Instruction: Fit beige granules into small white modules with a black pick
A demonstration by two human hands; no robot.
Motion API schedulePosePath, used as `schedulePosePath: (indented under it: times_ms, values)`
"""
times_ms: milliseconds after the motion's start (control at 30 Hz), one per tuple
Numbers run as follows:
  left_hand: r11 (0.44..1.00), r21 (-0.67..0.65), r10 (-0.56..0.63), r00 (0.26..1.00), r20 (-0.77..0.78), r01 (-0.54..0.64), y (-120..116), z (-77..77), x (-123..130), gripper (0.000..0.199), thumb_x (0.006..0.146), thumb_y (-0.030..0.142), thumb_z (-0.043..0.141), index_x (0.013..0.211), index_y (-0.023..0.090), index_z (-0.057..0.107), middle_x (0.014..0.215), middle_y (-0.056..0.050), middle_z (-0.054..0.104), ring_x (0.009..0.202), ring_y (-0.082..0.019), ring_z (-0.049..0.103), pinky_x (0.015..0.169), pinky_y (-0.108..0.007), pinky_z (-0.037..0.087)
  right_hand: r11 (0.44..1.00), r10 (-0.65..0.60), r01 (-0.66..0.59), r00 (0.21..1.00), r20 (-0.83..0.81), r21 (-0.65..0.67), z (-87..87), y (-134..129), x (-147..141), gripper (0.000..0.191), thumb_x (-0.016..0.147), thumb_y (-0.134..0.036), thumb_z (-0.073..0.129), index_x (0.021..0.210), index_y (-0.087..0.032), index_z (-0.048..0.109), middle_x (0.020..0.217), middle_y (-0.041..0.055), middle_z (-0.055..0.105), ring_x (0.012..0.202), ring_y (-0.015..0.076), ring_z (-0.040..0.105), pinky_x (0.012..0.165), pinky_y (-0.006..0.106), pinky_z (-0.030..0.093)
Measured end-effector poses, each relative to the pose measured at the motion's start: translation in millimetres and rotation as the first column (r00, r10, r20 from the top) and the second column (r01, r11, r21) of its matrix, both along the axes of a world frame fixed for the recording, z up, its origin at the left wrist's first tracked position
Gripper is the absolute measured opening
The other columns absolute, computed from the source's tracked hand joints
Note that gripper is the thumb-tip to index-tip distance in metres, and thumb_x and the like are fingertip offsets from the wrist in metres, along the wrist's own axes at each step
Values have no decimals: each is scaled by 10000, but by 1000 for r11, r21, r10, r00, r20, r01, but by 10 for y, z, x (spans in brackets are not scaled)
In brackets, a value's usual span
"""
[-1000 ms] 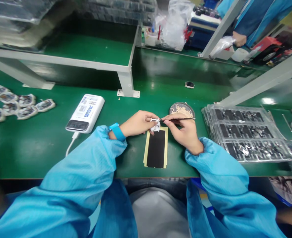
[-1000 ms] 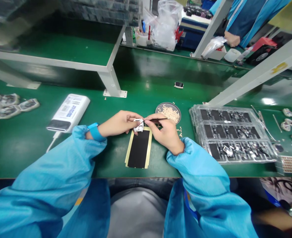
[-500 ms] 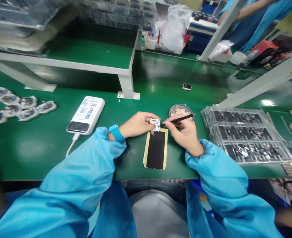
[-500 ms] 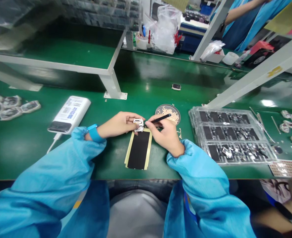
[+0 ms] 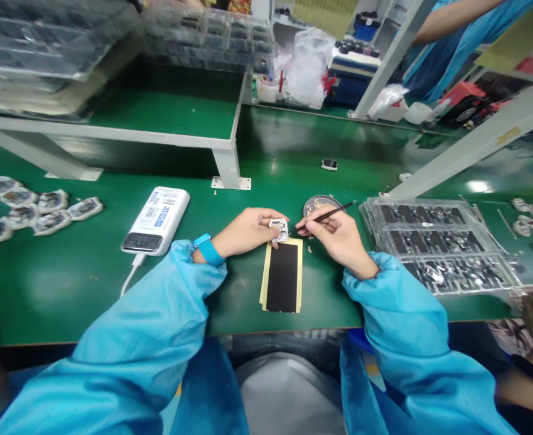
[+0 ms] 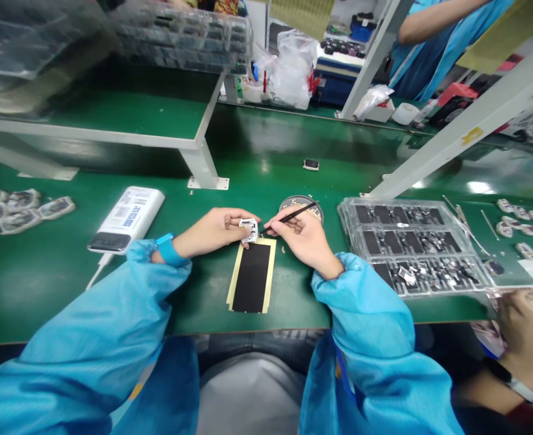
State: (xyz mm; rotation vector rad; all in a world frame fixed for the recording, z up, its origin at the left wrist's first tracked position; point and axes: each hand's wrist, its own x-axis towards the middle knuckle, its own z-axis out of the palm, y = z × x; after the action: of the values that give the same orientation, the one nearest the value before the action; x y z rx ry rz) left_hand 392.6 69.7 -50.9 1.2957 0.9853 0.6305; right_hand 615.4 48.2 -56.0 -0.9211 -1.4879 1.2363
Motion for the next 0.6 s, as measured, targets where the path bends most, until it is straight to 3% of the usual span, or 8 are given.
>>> schedulePosePath:
  times_ms: [200, 367, 467, 600]
  values:
    - [999, 39, 32, 999, -36, -30, -31, -7, 19, 382, 765, 137, 697, 1141, 75, 669, 940, -102, 741, 698, -139, 706, 696, -257, 608, 974, -180, 154, 972, 153, 167, -58, -46, -67, 229, 867, -362, 720, 952, -160, 656, 932, 71, 716, 813, 165, 722, 791, 324, 635]
    - [998, 43, 48, 998, -31, -46, -46, -21, 31, 427, 760, 119, 686, 1184, 71, 664, 927, -98, 741, 681, -128, 697, 667, -245, 606, 952, -212, 143, 946, 245, 272, -48, -72, -70, 188, 863, -338, 724, 926, -163, 692, 916, 61, 710, 799, 151, 712, 730, 277, 627]
    - [997, 52, 62, 997, -41, -60, -49, -19, 30, 427, 764, 120, 680, 1187, 66, 664, 913, -94, 739, 683, -129, 696, 656, -241, 603, 964, -178, 118, 952, 248, 239, -67, -76, -82, 189, 865, -329, 721, 940, -158, 695, 926, 66, 719, 827, 158, 716, 763, 291, 624]
    - [995, 77, 63, 997, -46, -60, -34, -18, 7, 391, 783, 152, 687, 1166, 76, 673, 971, -108, 743, 751, -145, 715, 702, -246, 604, 996, -81, 77, 992, 98, 44, -54, -38, -59, 226, 869, -346, 717, 927, -144, 635, 929, 88, 738, 820, 171, 732, 797, 334, 623]
